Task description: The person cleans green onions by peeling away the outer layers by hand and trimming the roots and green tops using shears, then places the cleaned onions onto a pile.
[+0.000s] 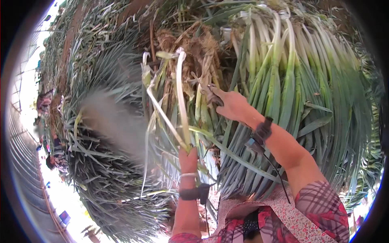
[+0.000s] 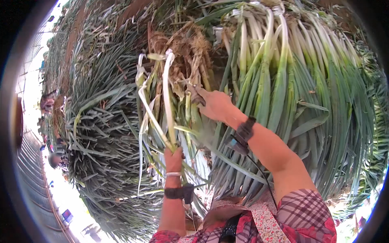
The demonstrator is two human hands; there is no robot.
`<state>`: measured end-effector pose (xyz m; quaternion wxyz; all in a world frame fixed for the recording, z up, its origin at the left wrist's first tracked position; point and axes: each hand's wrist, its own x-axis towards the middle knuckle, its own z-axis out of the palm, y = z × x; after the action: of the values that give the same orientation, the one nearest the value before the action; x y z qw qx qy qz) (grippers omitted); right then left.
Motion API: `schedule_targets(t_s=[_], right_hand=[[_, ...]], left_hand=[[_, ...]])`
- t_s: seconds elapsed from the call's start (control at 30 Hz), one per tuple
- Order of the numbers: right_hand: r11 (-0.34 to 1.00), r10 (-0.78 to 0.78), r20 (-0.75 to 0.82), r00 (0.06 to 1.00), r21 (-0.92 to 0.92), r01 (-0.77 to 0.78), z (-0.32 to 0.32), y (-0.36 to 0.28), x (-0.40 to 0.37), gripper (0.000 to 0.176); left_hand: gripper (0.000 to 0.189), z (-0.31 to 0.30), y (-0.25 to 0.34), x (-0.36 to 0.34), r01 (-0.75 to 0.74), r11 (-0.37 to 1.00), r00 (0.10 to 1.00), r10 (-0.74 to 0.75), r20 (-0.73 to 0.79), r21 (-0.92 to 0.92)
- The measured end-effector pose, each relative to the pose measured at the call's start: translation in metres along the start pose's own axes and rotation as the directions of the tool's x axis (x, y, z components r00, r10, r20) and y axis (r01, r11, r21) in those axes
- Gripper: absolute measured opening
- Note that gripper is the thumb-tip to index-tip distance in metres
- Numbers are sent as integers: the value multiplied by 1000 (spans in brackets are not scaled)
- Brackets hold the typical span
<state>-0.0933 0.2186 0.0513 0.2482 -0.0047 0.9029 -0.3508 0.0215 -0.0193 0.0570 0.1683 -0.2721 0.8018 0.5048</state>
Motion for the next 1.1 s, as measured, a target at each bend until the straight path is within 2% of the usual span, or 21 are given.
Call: schedule_targets(t_s=[0.07, 0.13, 0.27, 0.33, 0.43, 0.47, 0.5, 0.53, 0.57, 0.6, 0.63, 0.67, 0.73, 0.77, 0.8, 0.87, 0.9, 0.97, 1.03, 1.07, 1.1], right_hand=[[988, -4, -91, 996, 153, 18, -25, 13, -23, 71], [978, 116, -59, 991, 182, -104, -66, 22, -51, 69], [950, 111, -298, 948, 311, -14, -124, 72, -108, 69], [824, 166, -428, 888, 555, 113, -157, 87, -138, 70], [903, 259, -494, 830, 428, -27, -200, 115, -186, 71], [906, 257, -497, 829, 421, -29, -208, 130, -200, 71], [903, 329, -543, 773, 421, -88, -214, 146, -213, 71], [901, 356, -559, 749, 419, -115, -216, 150, -218, 71], [897, 383, -575, 723, 418, -143, -219, 155, -223, 71], [916, 366, -601, 711, 365, -164, -222, 153, -227, 71], [932, 347, -626, 699, 311, -184, -223, 152, -229, 70], [935, 338, -612, 715, 305, -181, -220, 148, -227, 70], [942, 313, -473, 823, 264, -207, -206, 134, -212, 69], [932, 312, -373, 874, 301, -204, -194, 131, -202, 68], [928, 297, -311, 903, 319, -195, -181, 124, -191, 68], [947, 193, -36, 981, 267, -176, -159, 105, -174, 69], [977, 82, 7, 997, 197, -82, -143, 106, -162, 72], [982, 60, -60, 996, 183, -48, -128, 99, -128, 73], [988, 55, -134, 989, 154, -34, -113, 87, -108, 74], [988, 60, -221, 973, 156, -25, -105, 79, -101, 72], [987, 64, -305, 950, 158, -16, -93, 69, -95, 71]], left_hand=[[15, -1, 47, -10, 8, 998, 999, -5, 48, -56], [12, 12, 104, -14, -66, 986, 991, 83, 105, -154], [13, 71, 239, -36, -244, 894, 917, 338, 210, -375], [17, 113, 291, -43, -191, 839, 894, 363, 263, -509], [12, 201, 330, -36, -35, 776, 774, 419, 474, -630], [11, 242, 329, -27, 6, 760, 710, 454, 538, -649], [19, 295, 318, -15, -115, 788, 696, 498, 517, -604], [44, 337, 305, -12, -302, 911, 707, 411, 576, -280], [75, 392, 251, -17, -644, 750, 672, 649, 357, -150], [83, 391, 238, -38, -625, 774, 676, 468, 569, 106], [91, 382, 218, -63, -610, 709, 670, 223, 708, 354], [92, 384, 171, -74, -717, 562, 598, 194, 777, 412], [90, 363, 120, -100, -810, 484, 534, 376, 757, 331], [83, 350, 108, -114, -791, 548, 553, 450, 702, 272], [83, 330, 104, -121, -750, 576, 607, 405, 684, 325], [75, 282, 100, -132, -856, 515, 322, 449, 833, 54], [61, 259, 88, -131, -884, 455, 257, 664, 702, -106], [45, 216, 76, -114, -802, 561, 365, 733, 574, -206], [31, 176, 54, -73, -683, 716, 722, 630, 285, 147], [23, 156, 32, -40, -760, 564, 619, 779, 97, 324], [19, 139, 18, -10, -534, 811, 809, 572, -136, 238]])
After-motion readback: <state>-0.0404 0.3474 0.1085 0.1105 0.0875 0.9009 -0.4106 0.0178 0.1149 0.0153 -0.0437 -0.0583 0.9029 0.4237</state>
